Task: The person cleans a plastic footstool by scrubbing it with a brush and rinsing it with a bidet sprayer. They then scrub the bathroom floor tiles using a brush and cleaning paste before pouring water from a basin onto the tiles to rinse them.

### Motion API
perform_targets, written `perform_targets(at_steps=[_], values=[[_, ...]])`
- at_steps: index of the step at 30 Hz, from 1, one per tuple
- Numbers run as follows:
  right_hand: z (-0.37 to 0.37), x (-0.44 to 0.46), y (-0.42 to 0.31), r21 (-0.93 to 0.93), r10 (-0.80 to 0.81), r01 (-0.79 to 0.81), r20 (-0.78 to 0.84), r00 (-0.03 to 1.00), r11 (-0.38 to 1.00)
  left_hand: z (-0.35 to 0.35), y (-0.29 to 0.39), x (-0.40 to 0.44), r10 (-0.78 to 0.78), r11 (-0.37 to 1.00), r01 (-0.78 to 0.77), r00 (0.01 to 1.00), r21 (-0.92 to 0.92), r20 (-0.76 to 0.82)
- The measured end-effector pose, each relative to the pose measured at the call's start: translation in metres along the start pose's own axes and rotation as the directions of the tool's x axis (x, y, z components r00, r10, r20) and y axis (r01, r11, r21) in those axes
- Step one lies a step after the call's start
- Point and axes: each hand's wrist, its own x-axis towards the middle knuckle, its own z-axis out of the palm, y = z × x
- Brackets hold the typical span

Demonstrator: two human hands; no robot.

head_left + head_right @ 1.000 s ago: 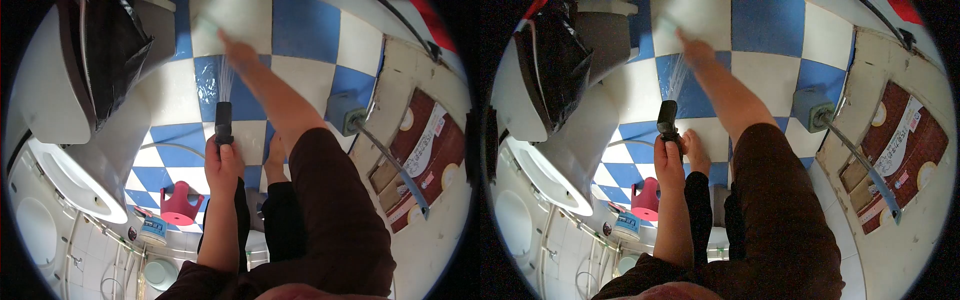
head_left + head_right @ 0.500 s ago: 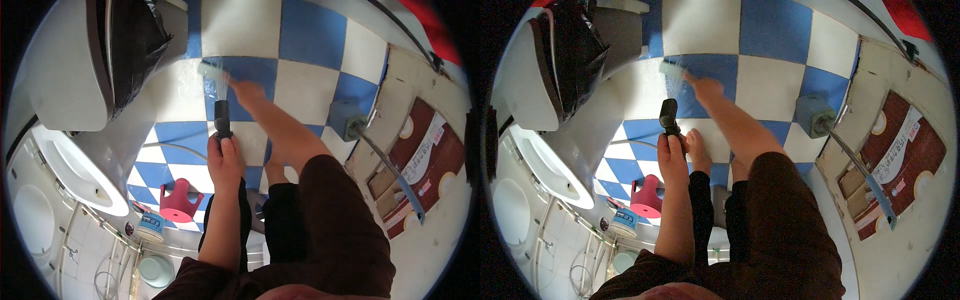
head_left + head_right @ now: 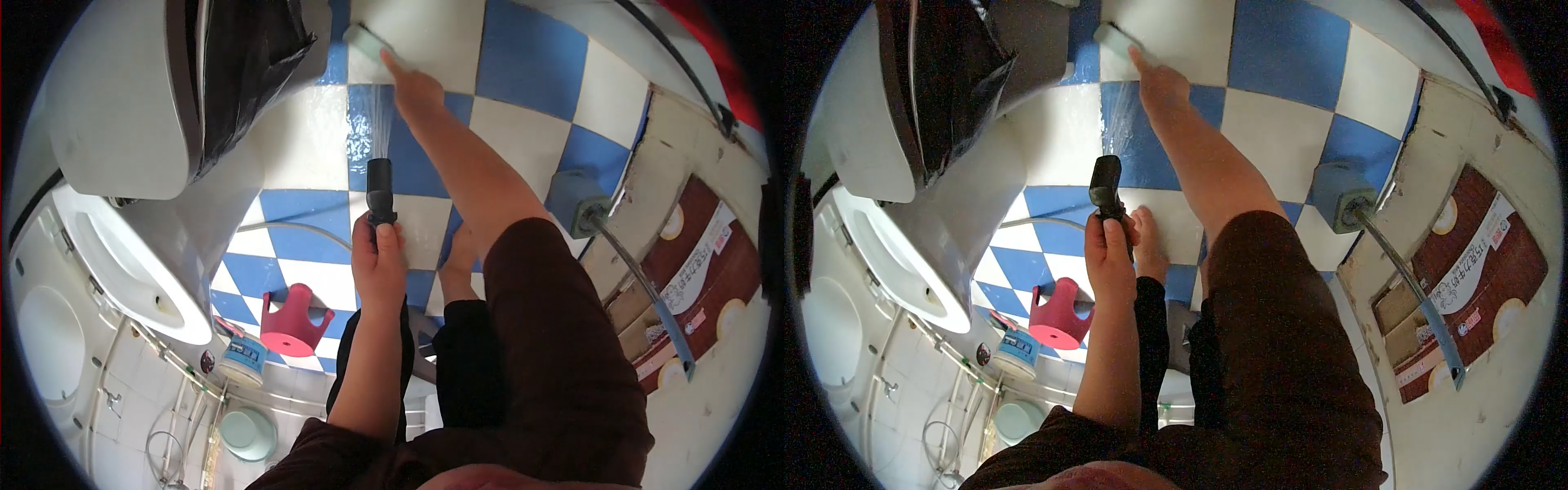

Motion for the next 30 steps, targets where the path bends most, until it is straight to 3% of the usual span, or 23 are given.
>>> perform_targets(at_steps=[2,5,8,11,14,17,20,23,26,27,28,30], values=[[0.000,-0.008,-0.007,0.105,0.082,-0.088,0.068,0.994,0.991,-0.005,0.003,-0.004,-0.047,0.998,0.046,0.999,0.039,0.011],[0.047,-0.061,0.015,0.027,0.046,-0.052,0.165,0.985,0.998,-0.003,0.011,0.001,-0.034,0.999,0.034,0.999,0.031,0.014],[0.029,-0.039,0.014,-0.011,-0.022,0.022,0.069,0.997,1.000,-0.003,0.011,-0.002,-0.006,0.999,0.006,1.000,0.038,0.017],[-0.018,0.007,-0.010,0.091,0.105,-0.109,0.049,0.993,0.990,-0.004,0.004,-0.004,0.004,0.999,-0.005,1.000,0.051,0.017],[0.057,-0.028,0.013,-0.001,-0.007,0.007,-0.192,0.981,1.000,-0.007,0.007,-0.009,-0.028,0.998,0.026,0.999,0.061,0.019],[0.036,-0.061,0.017,0.117,0.075,-0.101,0.210,0.975,0.988,-0.006,0.011,-0.004,-0.031,0.997,0.031,0.999,0.065,0.011],[0.008,-0.016,0.004,0.139,0.022,-0.027,0.035,0.999,0.990,-0.008,0.001,-0.008,-0.039,0.996,0.036,0.999,0.084,0.030],[0.022,-0.011,-0.014,0.185,0.061,-0.080,0.104,0.993,0.980,-0.004,0.004,-0.009,-0.053,0.990,0.051,0.998,0.132,0.015],[0.066,-0.052,0.007,0.095,-0.021,0.017,0.048,0.999,0.995,-0.002,0.013,-0.006,-0.031,0.988,0.028,0.999,0.152,0.016],[0.055,-0.055,0.022,0.123,-0.030,0.015,0.118,0.993,0.992,-0.004,0.012,-0.005,-0.024,0.987,0.021,1.000,0.157,0.017],[0.047,-0.058,0.030,0.154,-0.032,0.002,0.192,0.981,0.988,-0.005,0.011,-0.004,-0.029,0.991,0.027,0.999,0.133,0.017],[0.024,-0.007,0.043,0.382,0.183,-0.209,0.103,0.978,0.900,-0.008,0.004,-0.005,-0.056,0.995,0.054,0.998,0.087,0.021]])
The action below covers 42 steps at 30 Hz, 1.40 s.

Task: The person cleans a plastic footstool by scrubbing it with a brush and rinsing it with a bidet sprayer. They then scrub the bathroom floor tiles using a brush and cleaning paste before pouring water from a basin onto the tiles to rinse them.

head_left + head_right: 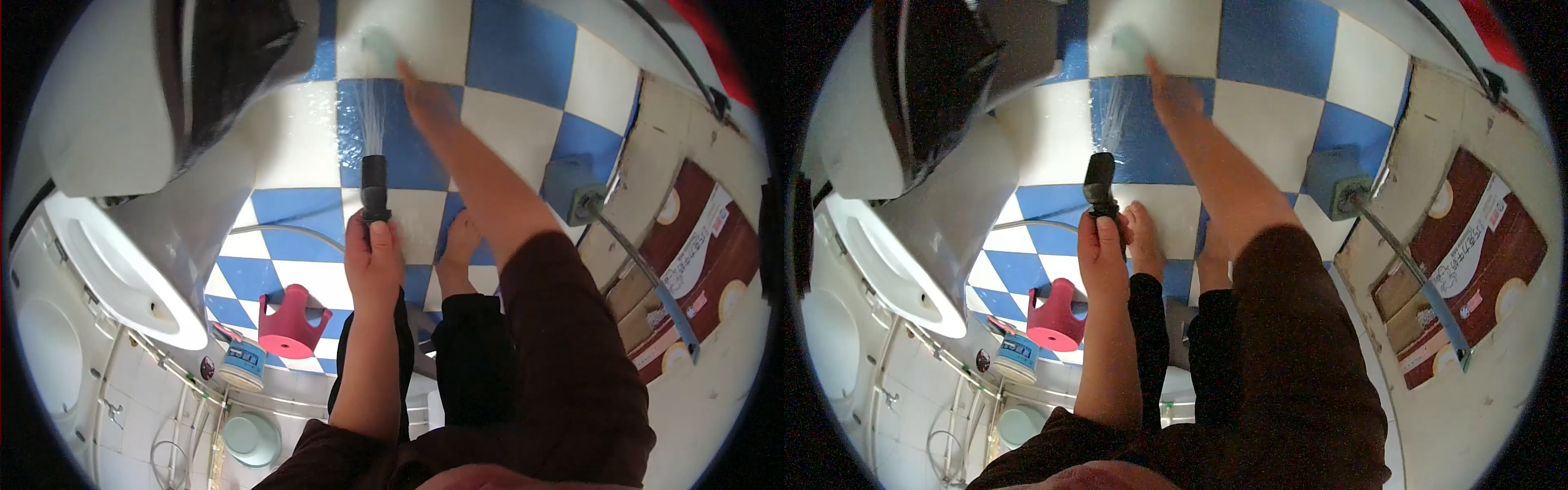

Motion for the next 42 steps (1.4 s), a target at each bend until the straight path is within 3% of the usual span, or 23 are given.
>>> perform_targets(at_steps=[1,2,5,7,9,10,11,13,15,17,20,21,22,24,25,27,28,30,33,35,38,40,42], values=[[-0.018,0.025,-0.006,0.135,0.098,-0.090,-0.051,0.994,0.987,-0.001,-0.012,0.003,0.061,0.995,-0.058,0.998,0.086,-0.030],[-0.038,0.034,-0.017,0.259,0.212,-0.193,-0.047,0.976,0.946,0.002,-0.008,0.001,0.004,0.999,-0.005,1.000,-0.031,-0.027],[0.004,0.000,0.019,-0.248,-0.205,0.120,-0.353,0.913,0.961,-0.003,-0.018,0.004,-0.016,0.999,0.020,0.988,-0.025,0.154],[-0.014,-0.063,0.034,-0.301,-0.066,0.090,0.090,0.994,0.949,0.001,-0.016,0.005,-0.004,0.998,-0.010,0.977,0.066,0.215],[0.020,-0.076,0.118,-0.365,-0.173,0.091,-0.199,0.965,0.927,0.005,-0.013,0.005,0.011,0.989,-0.048,0.967,0.140,0.254],[-0.032,-0.098,0.120,-0.342,0.087,-0.077,0.014,0.996,0.937,0.004,-0.017,0.005,0.053,0.977,-0.108,0.958,0.185,0.283],[-0.038,-0.090,0.180,-0.135,-0.005,-0.039,-0.309,0.951,0.990,0.003,-0.023,0.007,0.093,0.959,-0.169,0.946,0.226,0.311],[-0.071,-0.035,0.282,0.186,0.036,0.109,-0.638,0.769,0.976,0.004,-0.030,0.006,0.076,0.953,-0.165,0.943,0.256,0.325],[-0.111,-0.039,0.240,0.271,0.211,-0.053,-0.600,0.772,0.961,0.007,-0.030,0.001,0.007,0.967,-0.084,0.954,0.242,0.300],[-0.108,-0.021,0.202,0.098,0.195,-0.170,-0.605,0.772,0.980,0.012,-0.037,-0.002,0.001,0.971,-0.069,0.958,0.228,0.288],[-0.024,-0.045,0.130,-0.134,0.150,-0.191,-0.268,0.952,0.972,0.016,-0.042,0.002,0.050,0.962,-0.117,0.963,0.245,0.263],[0.028,-0.058,0.130,-0.171,-0.024,-0.021,-0.256,0.966,0.985,0.019,-0.039,0.002,0.038,0.961,-0.104,0.968,0.257,0.249],[0.034,-0.091,0.112,-0.225,-0.069,0.080,0.056,0.996,0.971,0.022,-0.036,0.001,0.024,0.960,-0.088,0.972,0.267,0.235],[0.057,-0.133,0.106,-0.275,-0.159,0.228,0.252,0.955,0.934,0.027,-0.027,-0.001,-0.016,0.965,-0.035,0.981,0.259,0.194],[0.103,-0.119,0.146,-0.270,-0.100,0.092,-0.013,0.995,0.958,0.027,-0.024,-0.002,-0.040,0.966,-0.006,0.985,0.259,0.170],[0.087,-0.112,0.179,-0.012,0.100,-0.106,-0.244,0.965,0.994,0.019,-0.035,-0.001,-0.035,0.971,0.004,0.992,0.240,0.124],[0.015,-0.122,0.165,0.193,0.225,-0.191,-0.177,0.958,0.962,0.016,-0.040,0.000,-0.032,0.974,0.009,0.995,0.226,0.097],[-0.036,-0.128,0.151,0.519,0.433,-0.252,-0.263,0.862,0.817,0.017,-0.041,-0.002,0.015,0.992,-0.014,1.000,0.128,-0.004],[0.037,-0.109,0.143,0.070,0.050,-0.039,-0.162,0.986,0.997,0.012,-0.037,-0.002,0.023,0.994,-0.007,0.989,0.109,-0.144],[0.056,-0.119,0.104,-0.161,-0.125,0.136,0.077,0.989,0.978,0.010,-0.036,0.000,0.005,0.999,0.000,0.988,0.033,-0.152],[0.021,-0.087,0.064,-0.178,-0.160,0.143,-0.087,0.983,0.974,0.005,-0.033,0.002,0.056,0.998,-0.052,0.992,0.034,-0.110],[-0.043,-0.048,0.047,0.054,0.100,-0.091,-0.200,0.975,0.994,0.004,-0.031,-0.001,0.100,0.995,-0.100,0.993,0.001,-0.069],[-0.029,-0.014,0.042,0.155,0.016,0.024,-0.252,0.967,0.988,0.000,-0.034,-0.001,0.035,0.996,-0.038,0.999,-0.080,-0.033]])
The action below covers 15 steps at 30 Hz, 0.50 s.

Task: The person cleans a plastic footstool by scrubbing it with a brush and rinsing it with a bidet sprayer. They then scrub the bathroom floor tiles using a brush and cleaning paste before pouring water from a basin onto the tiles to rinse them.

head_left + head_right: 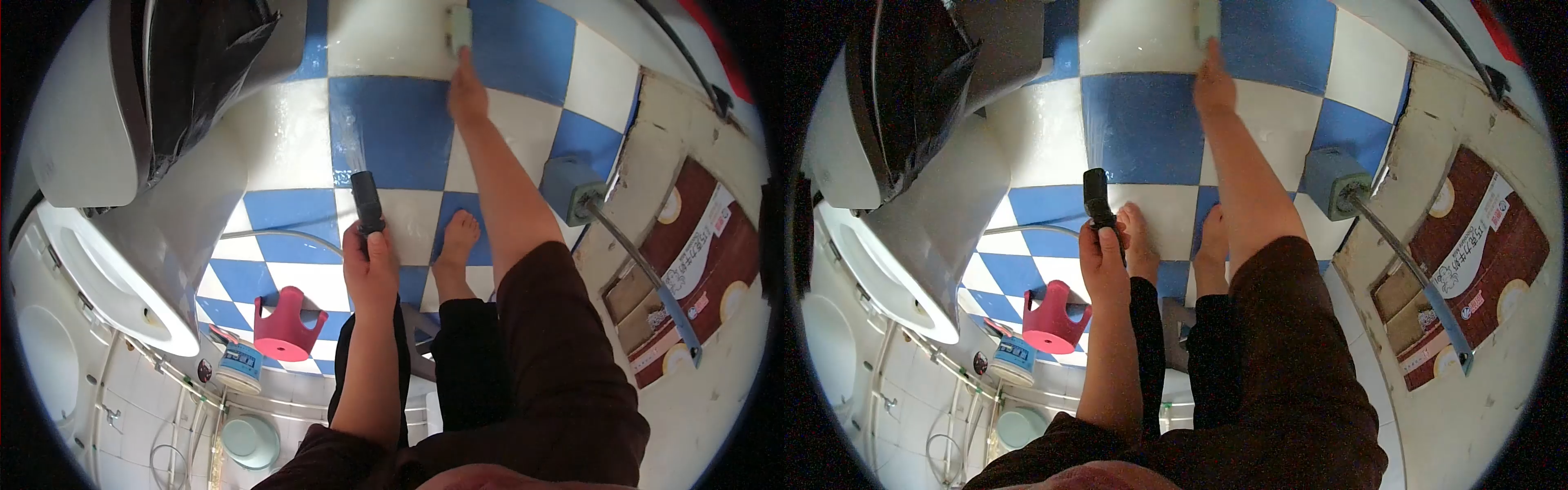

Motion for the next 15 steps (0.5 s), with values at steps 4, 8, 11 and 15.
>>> perform_targets(at_steps=[4,8,11,15], values=[[0.053,-0.044,-0.045,-0.257,0.049,0.035,0.313,0.948,0.966,0.002,0.008,0.000,-0.028,0.999,0.028,0.999,0.045,-0.016],[0.007,-0.022,-0.059,-0.118,0.184,-0.156,0.294,0.938,0.981,-0.001,0.016,0.000,-0.013,0.994,0.013,1.000,0.107,0.000],[-0.023,0.018,-0.054,0.059,0.268,-0.272,0.080,0.960,0.960,-0.004,0.015,0.004,-0.031,0.999,0.030,0.999,0.029,0.033],[0.016,0.000,-0.036,-0.320,-0.058,0.102,0.144,0.988,0.942,-0.001,0.013,0.009,0.001,0.997,0.002,0.999,0.079,-0.037]])
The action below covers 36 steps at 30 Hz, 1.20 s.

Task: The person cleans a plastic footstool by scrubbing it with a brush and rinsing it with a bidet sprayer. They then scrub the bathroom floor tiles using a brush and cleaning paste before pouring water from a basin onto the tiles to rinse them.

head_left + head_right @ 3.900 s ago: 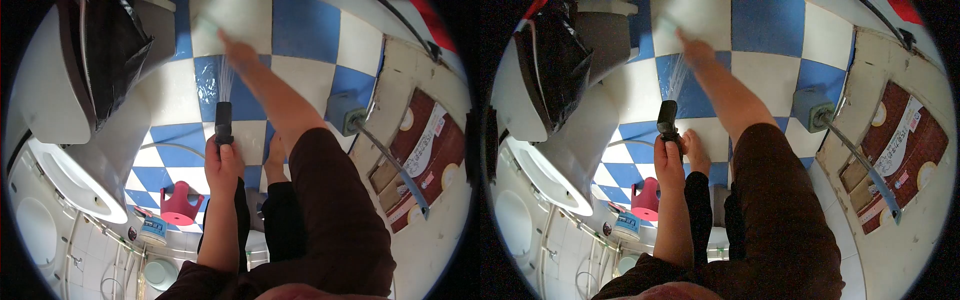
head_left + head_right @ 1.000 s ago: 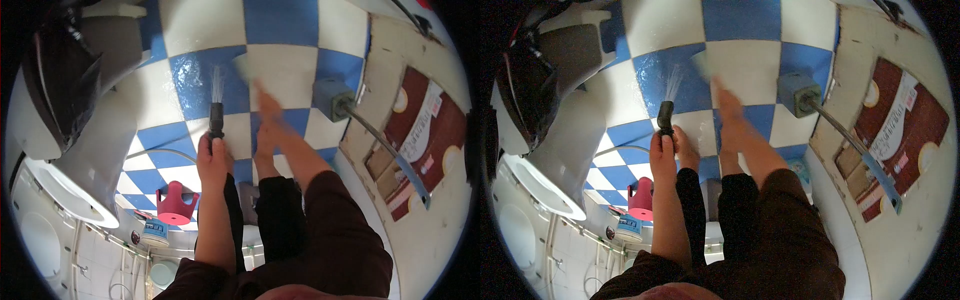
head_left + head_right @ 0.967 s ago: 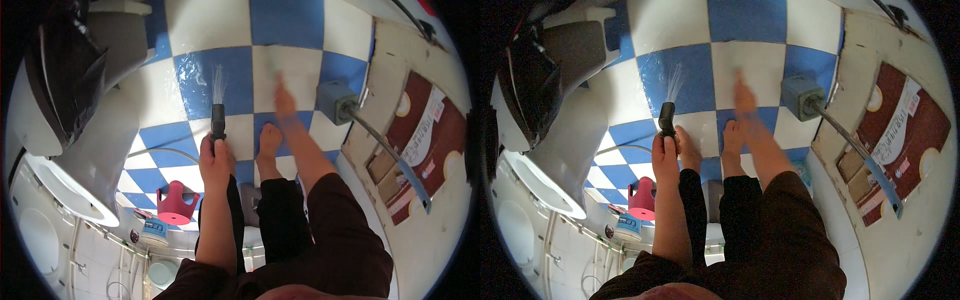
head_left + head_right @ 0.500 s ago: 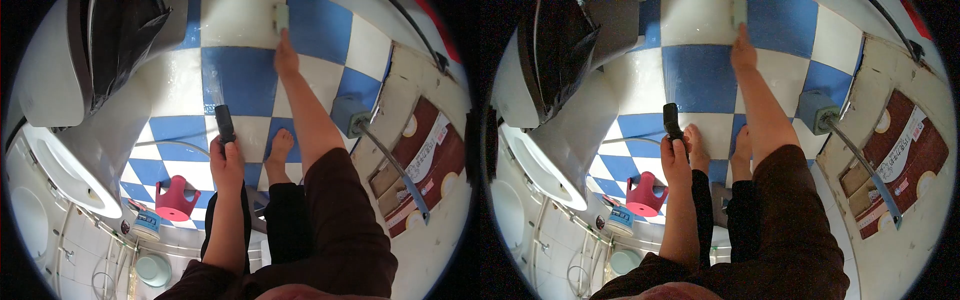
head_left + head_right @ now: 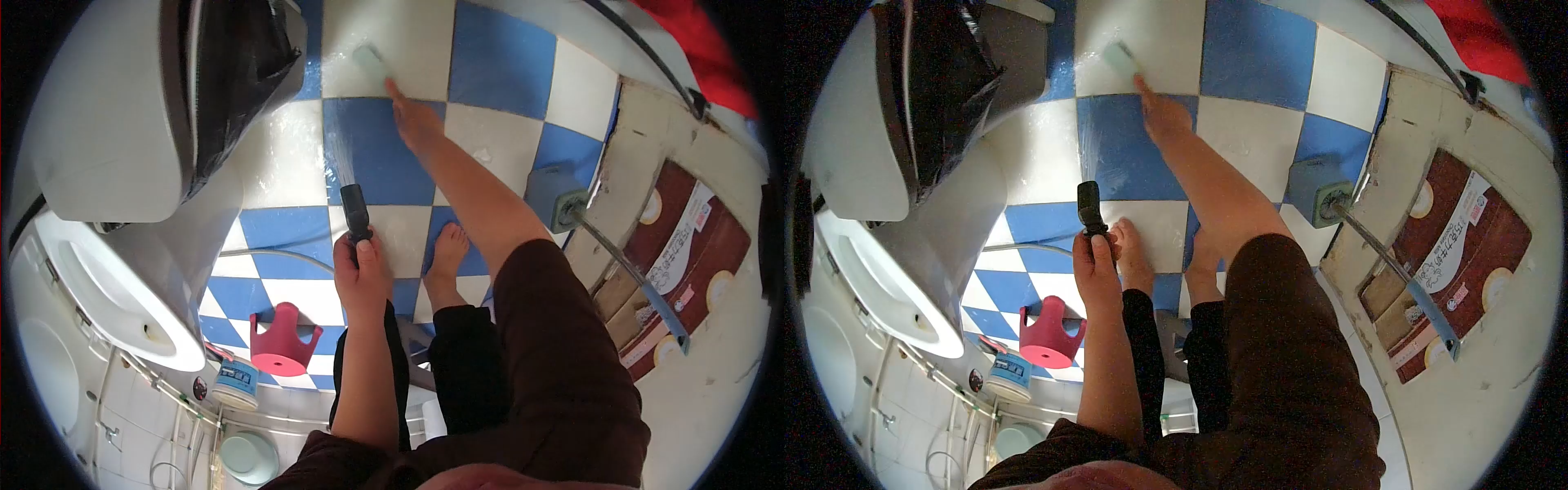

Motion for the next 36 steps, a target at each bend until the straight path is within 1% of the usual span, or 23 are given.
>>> perform_targets(at_steps=[1,3,5,7,9,11,12,13,15,17,19,21,24,25,26,27,28,29,30,31,33,35,36], values=[[0.006,-0.007,-0.003,-0.084,-0.094,0.095,0.015,0.995,0.992,-0.001,0.002,0.000,0.009,1.000,-0.008,1.000,0.023,-0.021],[-0.037,0.005,-0.019,0.141,0.061,-0.067,0.049,0.997,0.988,-0.001,0.011,0.000,-0.001,1.000,0.001,1.000,-0.002,-0.026],[-0.076,0.029,-0.028,0.347,0.212,-0.243,0.125,0.969,0.906,0.002,0.008,0.000,0.007,1.000,-0.007,0.999,-0.012,-0.034],[-0.041,0.092,-0.036,0.168,0.178,-0.184,0.052,0.983,0.968,0.004,-0.001,0.001,0.043,0.999,-0.043,0.998,0.001,-0.050],[0.014,0.116,-0.061,-0.120,-0.015,0.008,-0.053,0.999,0.993,0.002,-0.004,0.001,0.029,0.999,-0.029,0.999,0.021,-0.040],[-0.018,0.062,-0.088,-0.179,-0.126,0.144,0.110,0.986,0.973,0.003,-0.002,0.005,0.022,1.000,-0.022,0.999,0.017,-0.029],[-0.013,0.067,-0.072,0.002,0.035,-0.035,0.079,0.996,0.999,0.001,0.001,0.005,0.011,1.000,-0.011,1.000,0.014,-0.023],[-0.005,0.082,-0.044,0.187,0.194,-0.204,0.074,0.978,0.961,-0.001,0.003,0.007,0.007,1.000,-0.007,1.000,0.010,-0.019],[0.000,0.068,-0.025,0.264,0.252,-0.269,0.096,0.963,0.926,-0.005,0.005,0.006,-0.018,0.999,0.017,0.999,-0.028,-0.034],[-0.007,-0.001,-0.030,0.066,0.057,-0.065,0.111,0.992,0.996,-0.006,0.003,0.005,-0.048,0.998,0.046,0.997,-0.045,-0.056],[0.063,-0.037,-0.026,0.011,-0.144,0.144,0.149,0.978,0.990,-0.011,-0.005,0.004,-0.082,0.997,0.080,0.993,-0.021,-0.088],[0.082,-0.074,-0.049,-0.078,-0.129,0.176,0.412,0.902,0.981,-0.018,-0.018,0.006,-0.061,0.990,0.076,0.990,0.116,-0.127],[0.098,-0.111,-0.039,-0.064,-0.208,0.274,0.496,0.843,0.960,-0.024,-0.028,0.002,-0.104,0.958,0.129,0.988,0.256,-0.111],[0.113,-0.108,-0.013,0.001,0.000,0.000,0.401,0.916,1.000,-0.027,-0.032,0.001,-0.133,0.944,0.153,0.987,0.293,-0.085],[0.106,-0.109,0.015,0.025,0.082,-0.093,0.294,0.952,0.995,-0.034,-0.040,0.000,-0.201,0.952,0.193,0.980,0.239,0.007],[0.099,-0.110,0.041,0.070,0.162,-0.176,0.181,0.970,0.982,-0.034,-0.044,-0.003,-0.217,0.952,0.193,0.973,0.238,0.078],[0.068,-0.114,0.072,0.031,0.077,-0.079,0.044,0.996,0.996,-0.034,-0.048,-0.005,-0.226,0.954,0.189,0.963,0.233,0.145],[0.052,-0.117,0.108,0.145,0.151,-0.135,-0.108,0.983,0.980,-0.034,-0.053,-0.009,-0.236,0.955,0.188,0.950,0.229,0.206],[0.041,-0.116,0.143,0.264,0.235,-0.169,-0.246,0.940,0.950,-0.031,-0.049,-0.014,-0.291,0.944,0.239,0.928,0.226,0.234],[0.031,-0.115,0.153,0.280,0.300,-0.217,-0.299,0.906,0.935,-0.032,-0.055,-0.017,-0.272,0.941,0.197,0.924,0.275,0.270],[0.053,-0.118,0.146,0.441,0.413,-0.381,0.027,0.911,0.813,-0.032,-0.064,-0.020,-0.234,0.927,0.103,0.911,0.360,0.340],[0.095,-0.134,0.101,0.119,0.265,-0.273,0.078,0.961,0.955,-0.032,-0.067,-0.025,-0.253,0.924,0.123,0.906,0.361,0.339],[0.118,-0.143,0.082,0.017,0.173,-0.177,0.138,0.975,0.984,-0.034,-0.079,-0.023,-0.257,0.927,0.132,0.905,0.350,0.340]])
